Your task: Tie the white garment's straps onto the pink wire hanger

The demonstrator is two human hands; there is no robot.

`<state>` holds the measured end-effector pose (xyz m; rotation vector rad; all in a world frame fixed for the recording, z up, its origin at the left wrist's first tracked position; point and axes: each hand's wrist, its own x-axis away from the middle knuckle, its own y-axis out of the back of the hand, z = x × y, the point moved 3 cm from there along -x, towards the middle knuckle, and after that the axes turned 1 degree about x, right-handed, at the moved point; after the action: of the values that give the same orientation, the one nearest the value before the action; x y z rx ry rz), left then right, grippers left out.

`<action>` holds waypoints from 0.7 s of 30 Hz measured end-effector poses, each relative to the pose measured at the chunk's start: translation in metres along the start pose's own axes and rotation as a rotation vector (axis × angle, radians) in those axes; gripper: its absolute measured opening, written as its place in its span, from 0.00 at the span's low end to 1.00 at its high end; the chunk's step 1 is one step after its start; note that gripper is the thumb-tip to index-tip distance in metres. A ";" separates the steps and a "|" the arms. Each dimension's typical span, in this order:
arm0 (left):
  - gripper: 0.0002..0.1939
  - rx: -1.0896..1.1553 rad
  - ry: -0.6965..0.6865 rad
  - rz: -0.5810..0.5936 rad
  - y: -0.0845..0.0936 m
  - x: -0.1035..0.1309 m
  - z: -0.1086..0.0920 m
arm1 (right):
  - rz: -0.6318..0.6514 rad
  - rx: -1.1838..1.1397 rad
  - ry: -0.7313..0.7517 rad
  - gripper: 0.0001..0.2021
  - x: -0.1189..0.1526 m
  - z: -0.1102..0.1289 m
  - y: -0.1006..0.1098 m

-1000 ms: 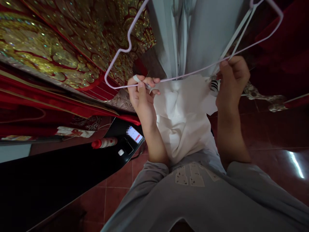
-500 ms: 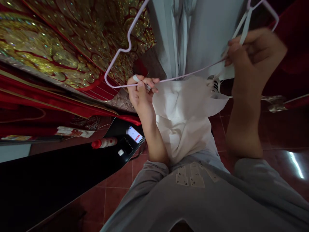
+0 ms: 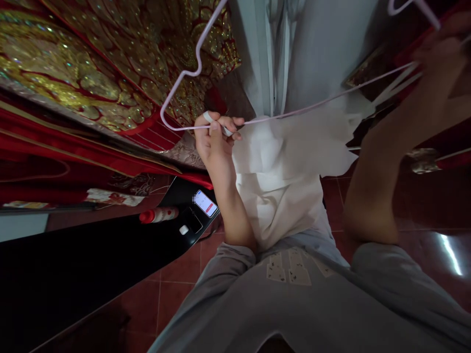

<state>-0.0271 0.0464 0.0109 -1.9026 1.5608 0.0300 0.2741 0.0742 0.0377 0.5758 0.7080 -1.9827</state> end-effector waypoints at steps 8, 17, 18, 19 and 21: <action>0.14 -0.062 0.046 -0.040 -0.004 0.011 0.003 | 0.497 0.333 0.200 0.09 0.054 0.019 -0.068; 0.11 -0.197 -0.143 -0.346 0.027 0.013 -0.007 | 0.323 0.303 0.156 0.11 0.063 0.017 -0.058; 0.09 -0.215 -0.186 -0.373 0.037 0.011 -0.010 | 0.328 0.305 0.145 0.12 0.063 0.016 -0.059; 0.09 -0.227 -0.231 -0.368 0.046 0.008 -0.012 | 0.327 0.307 0.135 0.12 0.063 0.016 -0.059; 0.17 -0.284 -0.322 -0.285 0.060 0.000 -0.015 | 0.331 0.303 0.109 0.14 0.063 0.013 -0.059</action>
<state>-0.0858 0.0349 -0.0061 -2.1953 1.1065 0.4323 0.1912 0.0512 0.0215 0.9262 0.3474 -1.7648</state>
